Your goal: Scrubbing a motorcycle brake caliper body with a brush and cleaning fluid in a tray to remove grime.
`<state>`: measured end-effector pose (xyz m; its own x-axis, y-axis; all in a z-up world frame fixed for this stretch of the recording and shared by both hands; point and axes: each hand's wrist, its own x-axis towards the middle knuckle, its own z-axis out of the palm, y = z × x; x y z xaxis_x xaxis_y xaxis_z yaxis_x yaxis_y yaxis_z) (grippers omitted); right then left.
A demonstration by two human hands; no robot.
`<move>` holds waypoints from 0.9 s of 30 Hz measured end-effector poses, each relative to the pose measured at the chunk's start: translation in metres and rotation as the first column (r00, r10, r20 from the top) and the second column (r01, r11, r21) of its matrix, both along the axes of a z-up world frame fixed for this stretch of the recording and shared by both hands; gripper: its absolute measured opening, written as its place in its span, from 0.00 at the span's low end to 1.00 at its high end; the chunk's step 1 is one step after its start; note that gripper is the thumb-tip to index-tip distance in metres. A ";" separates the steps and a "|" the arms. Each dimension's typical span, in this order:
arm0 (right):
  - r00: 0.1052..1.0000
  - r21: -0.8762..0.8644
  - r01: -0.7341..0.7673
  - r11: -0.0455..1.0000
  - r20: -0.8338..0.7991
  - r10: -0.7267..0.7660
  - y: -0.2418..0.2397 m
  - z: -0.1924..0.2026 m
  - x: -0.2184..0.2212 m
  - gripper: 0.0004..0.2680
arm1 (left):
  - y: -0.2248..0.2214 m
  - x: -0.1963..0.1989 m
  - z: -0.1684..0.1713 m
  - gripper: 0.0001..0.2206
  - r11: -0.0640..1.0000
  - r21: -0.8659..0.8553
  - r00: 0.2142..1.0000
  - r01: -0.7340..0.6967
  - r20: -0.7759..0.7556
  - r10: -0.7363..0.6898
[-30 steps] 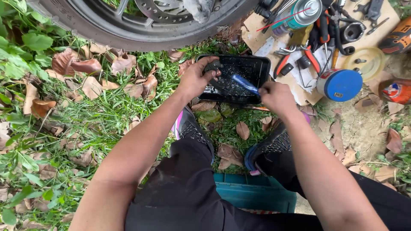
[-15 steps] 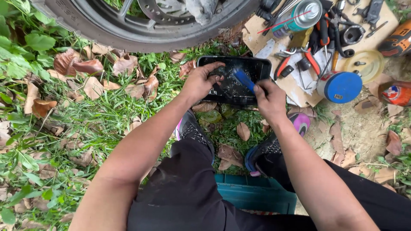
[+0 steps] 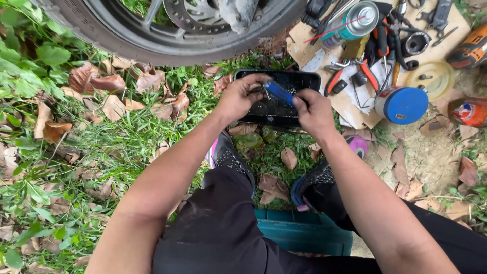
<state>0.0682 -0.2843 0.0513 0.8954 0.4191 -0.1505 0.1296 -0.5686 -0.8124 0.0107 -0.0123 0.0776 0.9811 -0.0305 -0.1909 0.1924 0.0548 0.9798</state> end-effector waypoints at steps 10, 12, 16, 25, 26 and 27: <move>0.988 0.076 -0.014 0.997 0.152 0.002 0.005 -0.005 -0.003 0.05 | 0.002 0.000 -0.023 0.25 0.998 0.040 0.998 0.055 -0.012 -0.055; 1.000 -0.058 0.022 0.998 0.005 -0.022 -0.017 -0.009 -0.009 0.05 | 0.003 -0.009 -0.030 0.24 0.999 -0.046 1.000 0.020 -0.019 -0.021; 0.998 -0.008 0.053 0.999 0.042 -0.053 0.003 0.003 -0.008 0.06 | -0.006 -0.009 -0.049 0.23 0.999 -0.035 0.999 0.039 -0.017 -0.039; 0.999 -0.511 -0.025 0.859 0.011 0.036 -0.034 -0.058 -0.010 0.09 | -0.002 -0.001 -0.053 0.19 0.936 0.350 0.975 0.046 -0.221 0.035; 0.981 -0.546 -0.016 0.838 0.152 0.117 -0.032 -0.065 -0.011 0.09 | -0.003 -0.001 -0.052 0.18 0.916 0.398 0.968 0.046 -0.245 0.057; 0.936 -0.578 0.003 0.816 0.290 0.202 -0.029 -0.071 -0.008 0.09 | -0.004 0.002 -0.051 0.17 0.894 0.445 0.962 0.046 -0.262 0.081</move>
<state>0.0601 -0.3137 -0.0202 0.8923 0.4409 -0.0975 0.4061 -0.8780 -0.2535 0.0128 -0.0160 0.0265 0.8904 0.1367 -0.4342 0.4527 -0.3667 0.8128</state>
